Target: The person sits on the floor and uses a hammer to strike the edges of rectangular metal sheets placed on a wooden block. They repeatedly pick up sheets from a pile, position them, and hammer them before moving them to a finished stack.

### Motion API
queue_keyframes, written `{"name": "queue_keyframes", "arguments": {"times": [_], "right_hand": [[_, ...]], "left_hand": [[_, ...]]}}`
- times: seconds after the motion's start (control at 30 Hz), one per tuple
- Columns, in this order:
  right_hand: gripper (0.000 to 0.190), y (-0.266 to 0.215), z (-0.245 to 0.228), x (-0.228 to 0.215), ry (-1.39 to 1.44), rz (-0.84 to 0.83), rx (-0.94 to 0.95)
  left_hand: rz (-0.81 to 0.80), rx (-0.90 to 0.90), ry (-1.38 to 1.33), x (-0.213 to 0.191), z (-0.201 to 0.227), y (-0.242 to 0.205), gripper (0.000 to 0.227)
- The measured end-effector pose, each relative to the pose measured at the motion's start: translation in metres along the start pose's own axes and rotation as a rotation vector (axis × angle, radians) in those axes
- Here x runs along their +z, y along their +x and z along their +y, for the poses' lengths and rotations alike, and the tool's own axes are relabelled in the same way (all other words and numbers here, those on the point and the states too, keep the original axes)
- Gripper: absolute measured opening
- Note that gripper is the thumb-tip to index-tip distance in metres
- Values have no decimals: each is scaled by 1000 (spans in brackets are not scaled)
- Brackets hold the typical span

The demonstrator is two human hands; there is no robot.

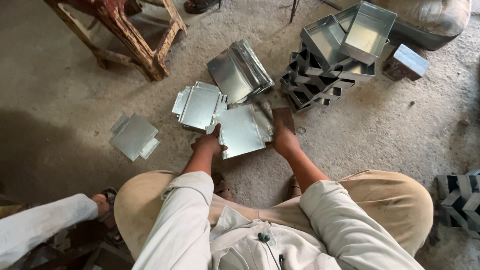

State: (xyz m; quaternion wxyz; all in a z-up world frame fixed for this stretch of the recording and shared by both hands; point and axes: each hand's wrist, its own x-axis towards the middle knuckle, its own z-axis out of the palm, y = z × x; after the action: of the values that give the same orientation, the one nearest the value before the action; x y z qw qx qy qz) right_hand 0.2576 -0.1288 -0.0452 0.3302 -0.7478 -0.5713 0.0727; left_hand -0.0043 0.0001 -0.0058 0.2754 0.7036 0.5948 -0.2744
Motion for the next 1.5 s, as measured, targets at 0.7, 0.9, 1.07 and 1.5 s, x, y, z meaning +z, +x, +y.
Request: {"name": "queue_keyframes", "arguments": {"times": [0.7,0.9,1.07,1.5], "right_hand": [[40,11,-8,0,-5,-226,250],[43,13,-10,5,11,-324,250],[49,15,-17,-6,-113,-475,427],[22,0,-28,-27,194,120,-44]], "left_hand": [[11,-10,1,3,-4,-14,111],[-15,-4,-5,2,-4,-13,113],[29,-25,-38,-5,-4,-16,110],[29,-62,-32,-7,0,-12,109]]}}
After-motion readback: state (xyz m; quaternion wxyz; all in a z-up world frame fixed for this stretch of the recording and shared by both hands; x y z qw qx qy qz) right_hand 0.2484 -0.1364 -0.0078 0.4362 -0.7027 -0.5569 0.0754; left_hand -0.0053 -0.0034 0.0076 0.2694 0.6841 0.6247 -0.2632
